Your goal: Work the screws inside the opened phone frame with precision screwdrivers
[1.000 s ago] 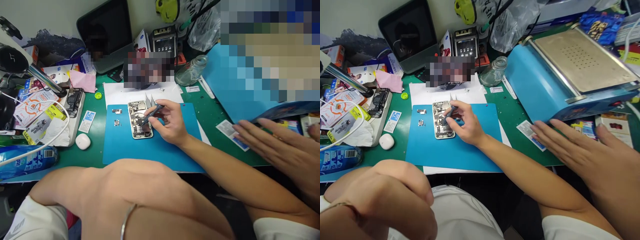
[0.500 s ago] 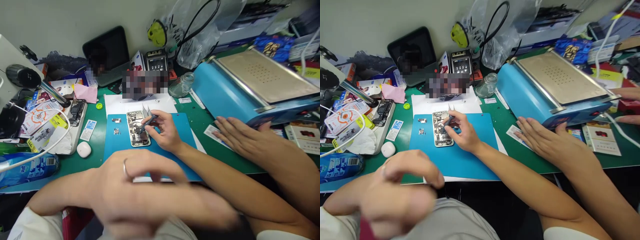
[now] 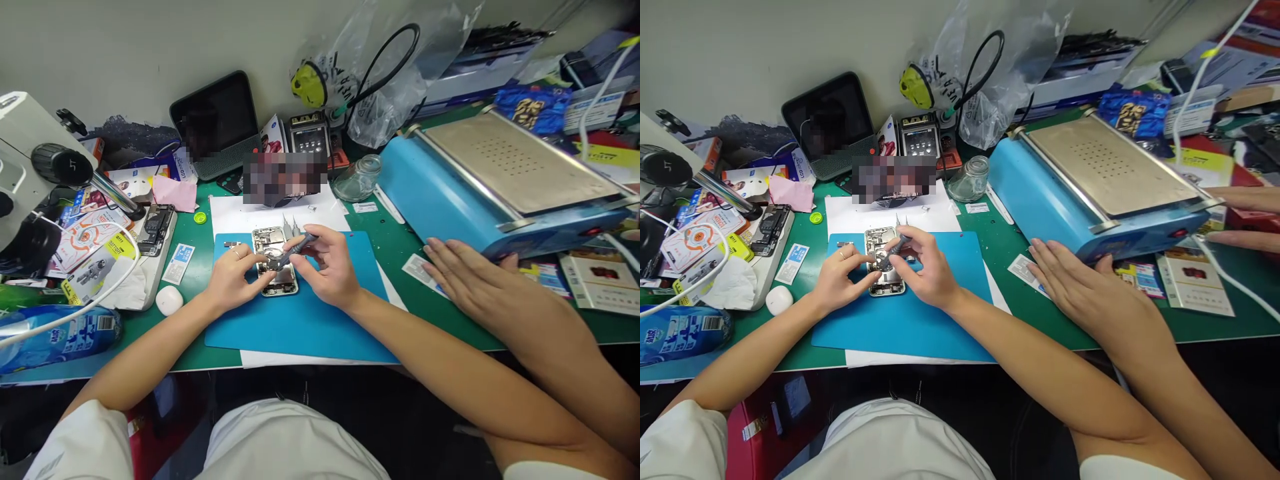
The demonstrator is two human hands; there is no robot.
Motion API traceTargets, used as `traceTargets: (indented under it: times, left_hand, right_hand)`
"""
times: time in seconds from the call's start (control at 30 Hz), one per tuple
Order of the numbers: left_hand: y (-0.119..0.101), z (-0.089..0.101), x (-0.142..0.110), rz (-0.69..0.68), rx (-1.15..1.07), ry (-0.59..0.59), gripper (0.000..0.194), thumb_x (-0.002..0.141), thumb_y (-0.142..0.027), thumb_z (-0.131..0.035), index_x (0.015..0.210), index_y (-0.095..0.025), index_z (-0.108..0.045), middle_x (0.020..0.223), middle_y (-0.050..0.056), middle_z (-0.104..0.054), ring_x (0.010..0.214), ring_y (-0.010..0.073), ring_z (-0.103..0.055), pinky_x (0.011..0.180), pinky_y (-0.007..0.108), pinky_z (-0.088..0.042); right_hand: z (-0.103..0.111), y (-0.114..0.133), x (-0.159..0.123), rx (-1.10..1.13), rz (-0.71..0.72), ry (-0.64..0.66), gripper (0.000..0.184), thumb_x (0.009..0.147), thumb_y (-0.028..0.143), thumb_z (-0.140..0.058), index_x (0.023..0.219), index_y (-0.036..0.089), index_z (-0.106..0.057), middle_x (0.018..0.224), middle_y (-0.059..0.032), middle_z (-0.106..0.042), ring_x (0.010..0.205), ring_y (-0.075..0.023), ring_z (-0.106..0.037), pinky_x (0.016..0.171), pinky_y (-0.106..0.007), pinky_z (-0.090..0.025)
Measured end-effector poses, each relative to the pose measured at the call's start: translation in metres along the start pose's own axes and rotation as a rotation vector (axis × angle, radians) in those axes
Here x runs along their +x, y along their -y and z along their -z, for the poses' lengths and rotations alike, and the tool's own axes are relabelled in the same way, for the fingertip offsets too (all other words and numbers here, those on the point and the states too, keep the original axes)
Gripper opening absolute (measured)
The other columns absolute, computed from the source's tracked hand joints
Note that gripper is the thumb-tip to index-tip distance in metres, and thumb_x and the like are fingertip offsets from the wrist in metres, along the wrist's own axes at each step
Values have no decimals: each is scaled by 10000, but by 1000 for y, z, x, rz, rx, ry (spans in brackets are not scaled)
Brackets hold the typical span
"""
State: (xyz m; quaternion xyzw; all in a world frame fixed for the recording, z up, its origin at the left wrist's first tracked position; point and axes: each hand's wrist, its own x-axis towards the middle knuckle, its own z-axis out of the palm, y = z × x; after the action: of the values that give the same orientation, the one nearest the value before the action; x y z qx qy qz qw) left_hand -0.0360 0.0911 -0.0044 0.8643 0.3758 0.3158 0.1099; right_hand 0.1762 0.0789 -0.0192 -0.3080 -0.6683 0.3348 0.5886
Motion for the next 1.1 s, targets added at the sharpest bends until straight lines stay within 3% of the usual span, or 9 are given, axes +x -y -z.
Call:
traceTargets:
  times: [0.47, 0.7, 0.93, 1.1]
  left_hand:
    - [8, -6, -4, -42, 42, 103, 361, 1015, -473, -522, 981, -186, -738, 723, 36, -618, 726, 177, -628, 693, 302, -467]
    - [13, -6, -7, -42, 56, 159, 318, 1039, -377, -503, 915, -176, -715, 745, 29, -630, 749, 160, -632, 718, 300, -501]
    - [20, -7, -10, -10, 90, 208, 244, 1006, -371, -595, 1096, -150, -646, 1041, 53, -668, 875, 155, -658, 802, 342, -577]
    - [27, -9, -12, -8, 102, 249, 272, 1001, -365, -605, 1172, -154, -628, 1127, 72, -655, 941, 176, -661, 831, 366, -582]
  right_hand:
    - [-4, -1, -1, 16, -13, -25, 443, 950, 231, -591, 1332, 296, -376, 1039, -40, -688, 976, -194, -717, 788, -383, -640]
    - [-8, -9, -3, 19, -74, -72, 432, 943, 260, -608, 1315, 277, -388, 1058, -56, -702, 958, -194, -719, 798, -393, -634]
    - [-15, -16, -3, -37, -55, -84, 415, 950, 289, -602, 1309, 258, -397, 1056, -76, -708, 949, -192, -727, 809, -385, -638]
    - [-19, -13, -3, -105, -55, -52, 396, 954, 313, -597, 1299, 246, -415, 1047, -83, -721, 941, -200, -733, 786, -391, -652]
